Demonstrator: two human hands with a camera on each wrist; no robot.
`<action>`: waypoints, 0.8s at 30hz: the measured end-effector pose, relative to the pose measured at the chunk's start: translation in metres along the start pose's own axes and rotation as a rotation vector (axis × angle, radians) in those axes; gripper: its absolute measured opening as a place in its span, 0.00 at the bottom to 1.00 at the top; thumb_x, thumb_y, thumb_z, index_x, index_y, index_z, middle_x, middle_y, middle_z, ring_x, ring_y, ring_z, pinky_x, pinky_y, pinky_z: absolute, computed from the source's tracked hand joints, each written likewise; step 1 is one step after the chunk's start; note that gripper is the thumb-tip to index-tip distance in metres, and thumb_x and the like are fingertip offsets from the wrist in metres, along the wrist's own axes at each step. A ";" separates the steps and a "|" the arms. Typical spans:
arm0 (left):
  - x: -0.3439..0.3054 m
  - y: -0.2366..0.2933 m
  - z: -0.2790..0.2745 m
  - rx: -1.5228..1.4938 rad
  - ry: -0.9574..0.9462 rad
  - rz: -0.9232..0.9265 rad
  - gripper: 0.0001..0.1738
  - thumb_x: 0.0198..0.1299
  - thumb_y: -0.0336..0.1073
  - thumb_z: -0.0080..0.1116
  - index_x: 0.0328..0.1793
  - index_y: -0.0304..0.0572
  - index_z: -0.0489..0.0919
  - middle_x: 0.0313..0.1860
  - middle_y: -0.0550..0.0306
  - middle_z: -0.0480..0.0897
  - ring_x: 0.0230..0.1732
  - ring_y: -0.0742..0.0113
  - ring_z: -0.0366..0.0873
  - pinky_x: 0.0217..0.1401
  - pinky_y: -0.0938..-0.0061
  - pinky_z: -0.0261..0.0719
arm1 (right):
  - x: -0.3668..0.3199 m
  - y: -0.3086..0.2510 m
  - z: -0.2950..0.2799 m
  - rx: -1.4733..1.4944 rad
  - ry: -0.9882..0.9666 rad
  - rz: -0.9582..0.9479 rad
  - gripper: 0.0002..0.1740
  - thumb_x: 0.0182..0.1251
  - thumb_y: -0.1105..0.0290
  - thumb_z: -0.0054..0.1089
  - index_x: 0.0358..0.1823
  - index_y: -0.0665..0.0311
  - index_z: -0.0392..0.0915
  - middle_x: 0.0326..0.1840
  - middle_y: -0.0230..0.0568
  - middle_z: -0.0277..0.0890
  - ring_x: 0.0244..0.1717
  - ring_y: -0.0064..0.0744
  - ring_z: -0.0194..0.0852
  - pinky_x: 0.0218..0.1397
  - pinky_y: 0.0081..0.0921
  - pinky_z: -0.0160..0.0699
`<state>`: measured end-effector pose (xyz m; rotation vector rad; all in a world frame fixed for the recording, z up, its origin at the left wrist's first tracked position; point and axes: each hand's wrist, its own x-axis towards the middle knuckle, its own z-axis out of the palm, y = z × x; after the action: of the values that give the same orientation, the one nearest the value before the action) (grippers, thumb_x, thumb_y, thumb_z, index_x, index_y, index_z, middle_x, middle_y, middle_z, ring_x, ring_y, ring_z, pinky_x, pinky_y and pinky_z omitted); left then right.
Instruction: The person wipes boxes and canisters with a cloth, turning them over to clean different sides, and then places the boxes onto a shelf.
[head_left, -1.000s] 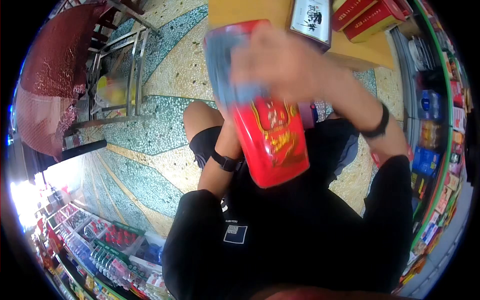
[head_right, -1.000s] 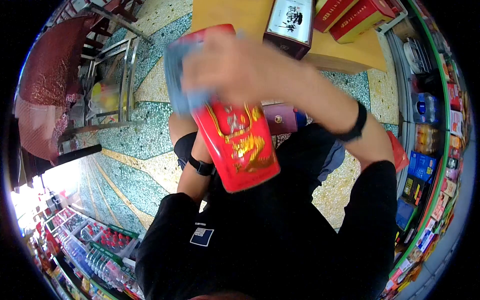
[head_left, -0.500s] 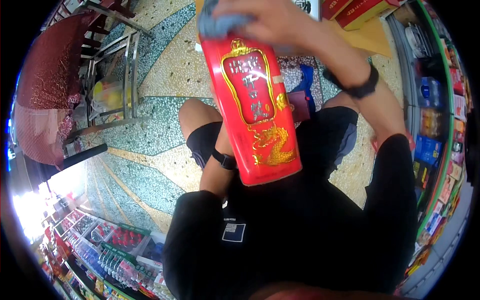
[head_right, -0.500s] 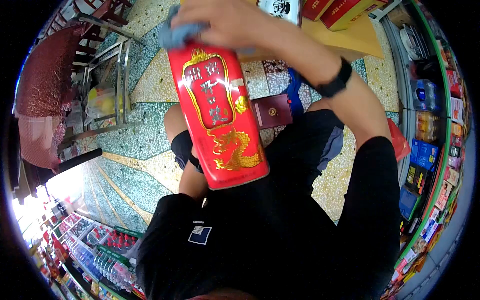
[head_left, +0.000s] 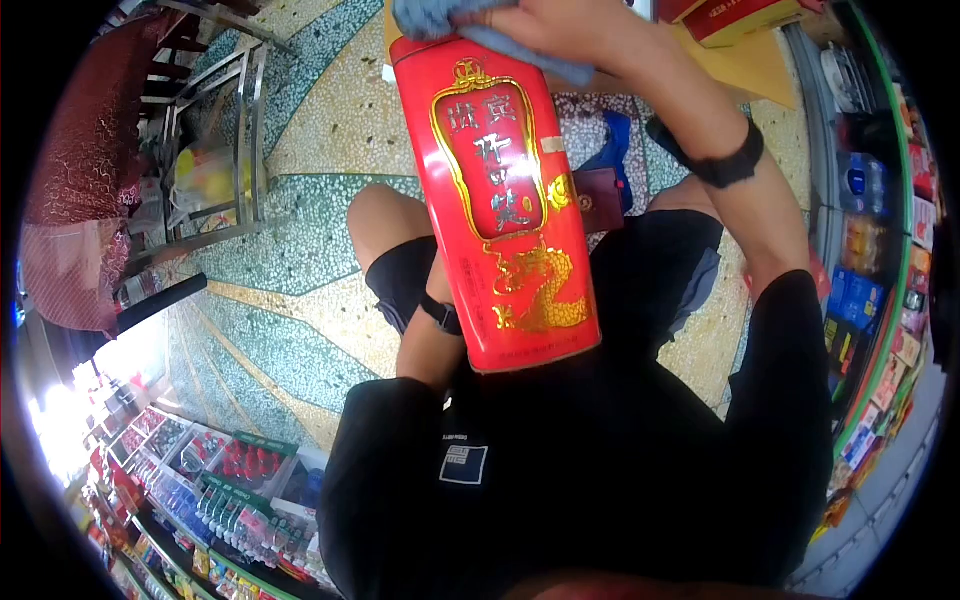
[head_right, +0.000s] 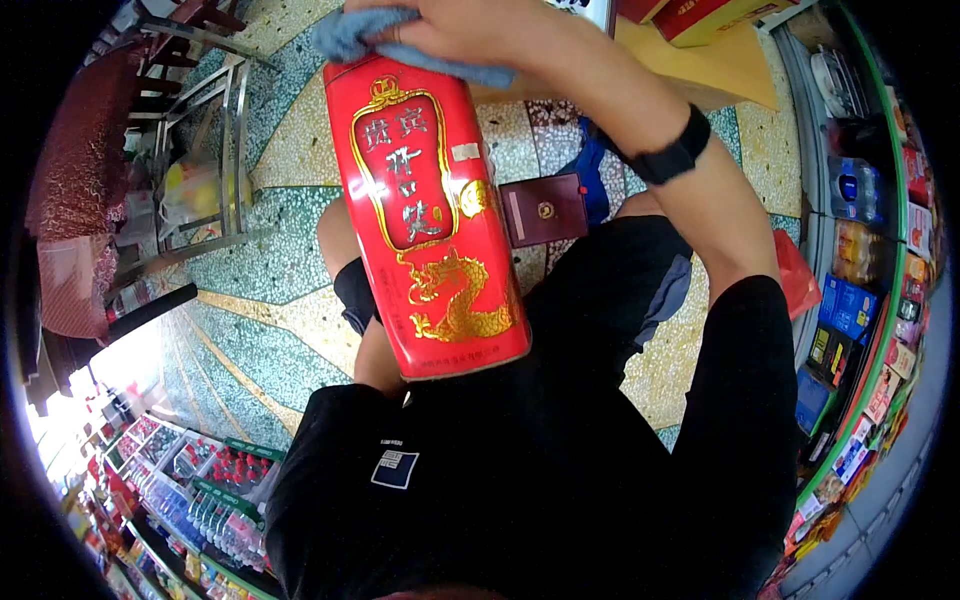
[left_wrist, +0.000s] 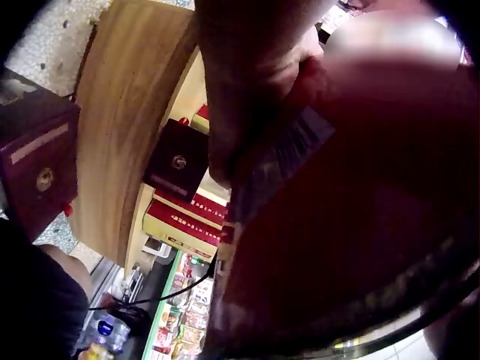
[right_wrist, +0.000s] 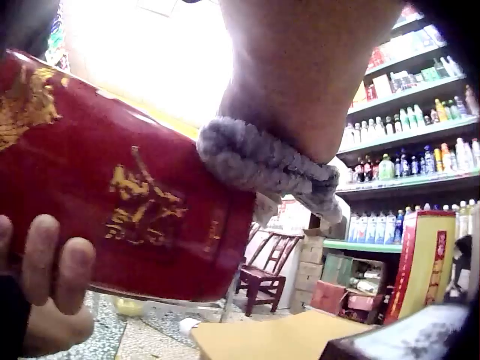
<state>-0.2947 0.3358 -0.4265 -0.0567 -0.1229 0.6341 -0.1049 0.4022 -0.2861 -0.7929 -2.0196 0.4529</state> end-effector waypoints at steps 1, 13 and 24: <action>0.002 0.002 -0.004 0.000 -0.004 0.007 0.56 0.56 0.75 0.53 0.80 0.42 0.59 0.74 0.39 0.68 0.69 0.37 0.73 0.67 0.39 0.76 | -0.019 0.004 0.009 -0.156 -0.026 -0.040 0.06 0.67 0.73 0.56 0.43 0.58 0.80 0.43 0.37 0.80 0.44 0.41 0.81 0.51 0.35 0.82; 0.005 0.000 -0.007 -0.002 0.008 -0.019 0.56 0.57 0.76 0.51 0.80 0.42 0.58 0.74 0.39 0.69 0.68 0.37 0.74 0.66 0.38 0.76 | -0.056 -0.047 0.016 -0.526 -0.319 -0.195 0.20 0.57 0.68 0.73 0.51 0.56 0.79 0.49 0.32 0.78 0.50 0.37 0.75 0.51 0.31 0.81; 0.007 0.016 -0.014 0.014 -0.068 0.089 0.61 0.49 0.70 0.65 0.81 0.40 0.56 0.76 0.41 0.67 0.73 0.41 0.69 0.74 0.44 0.68 | -0.119 -0.139 0.047 -0.266 -0.466 -0.119 0.14 0.67 0.68 0.65 0.53 0.51 0.79 0.57 0.27 0.74 0.54 0.30 0.71 0.33 0.26 0.84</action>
<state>-0.2963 0.3529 -0.4415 -0.0273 -0.1828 0.7257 -0.1474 0.2188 -0.3028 -0.7691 -2.5862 0.3231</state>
